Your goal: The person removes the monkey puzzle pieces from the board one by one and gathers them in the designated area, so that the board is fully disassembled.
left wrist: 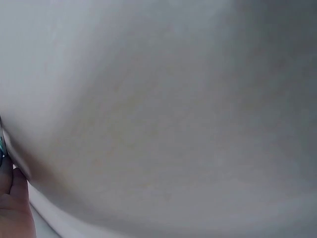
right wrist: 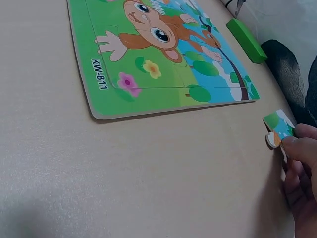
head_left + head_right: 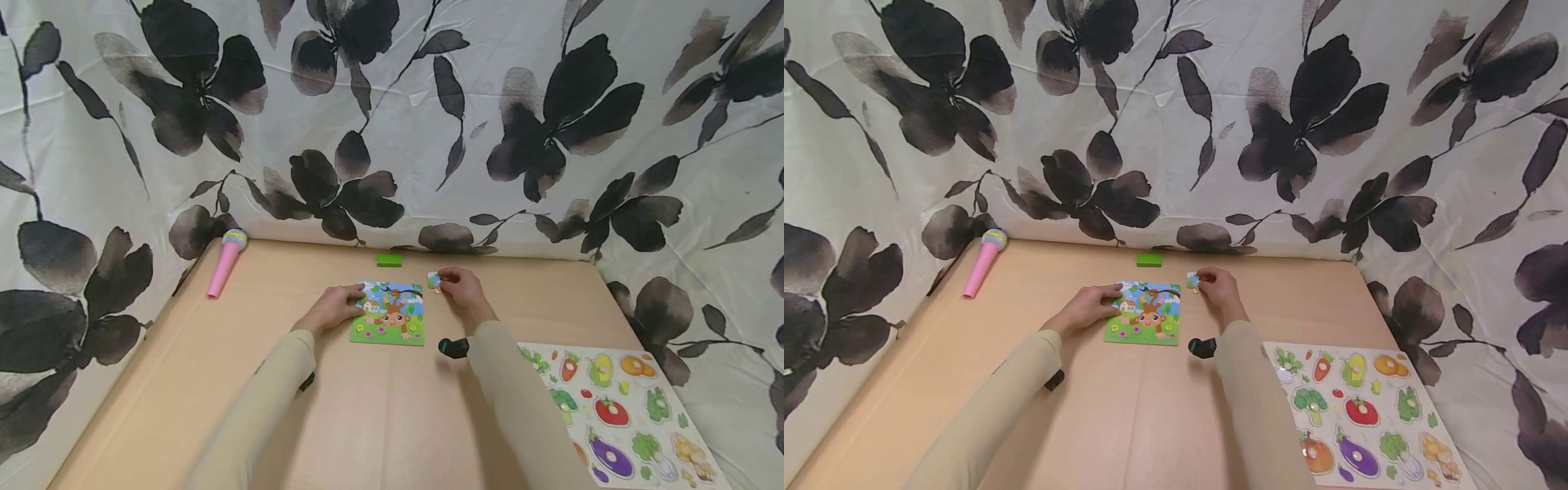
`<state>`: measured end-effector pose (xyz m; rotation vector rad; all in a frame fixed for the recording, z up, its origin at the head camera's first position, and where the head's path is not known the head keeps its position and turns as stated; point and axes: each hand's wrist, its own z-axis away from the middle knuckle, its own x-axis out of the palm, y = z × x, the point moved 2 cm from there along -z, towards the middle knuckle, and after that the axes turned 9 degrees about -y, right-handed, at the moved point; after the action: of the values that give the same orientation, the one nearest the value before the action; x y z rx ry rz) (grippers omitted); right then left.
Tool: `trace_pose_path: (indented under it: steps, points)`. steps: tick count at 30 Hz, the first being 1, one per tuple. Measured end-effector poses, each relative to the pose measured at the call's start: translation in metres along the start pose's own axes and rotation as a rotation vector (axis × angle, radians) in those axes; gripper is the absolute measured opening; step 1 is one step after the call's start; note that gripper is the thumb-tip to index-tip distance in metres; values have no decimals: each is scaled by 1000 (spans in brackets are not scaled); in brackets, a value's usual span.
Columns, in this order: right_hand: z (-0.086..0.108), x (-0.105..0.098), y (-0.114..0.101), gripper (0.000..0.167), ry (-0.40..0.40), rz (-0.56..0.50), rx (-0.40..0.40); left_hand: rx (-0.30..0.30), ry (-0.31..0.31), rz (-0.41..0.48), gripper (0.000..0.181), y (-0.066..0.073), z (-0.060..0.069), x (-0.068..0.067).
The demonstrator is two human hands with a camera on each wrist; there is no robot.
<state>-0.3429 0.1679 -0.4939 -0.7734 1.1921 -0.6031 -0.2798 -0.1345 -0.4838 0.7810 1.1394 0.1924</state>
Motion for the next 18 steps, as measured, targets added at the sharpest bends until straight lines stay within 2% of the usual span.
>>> trace_pose_path:
  steps: [14,18]
  points:
    - [0,4,-3,25,2,66,13,-16,-4,12,44,3,0,0]
    - [-1,4,-4,24,-1,89,-5,-14,-6,16,45,1,0,-1]
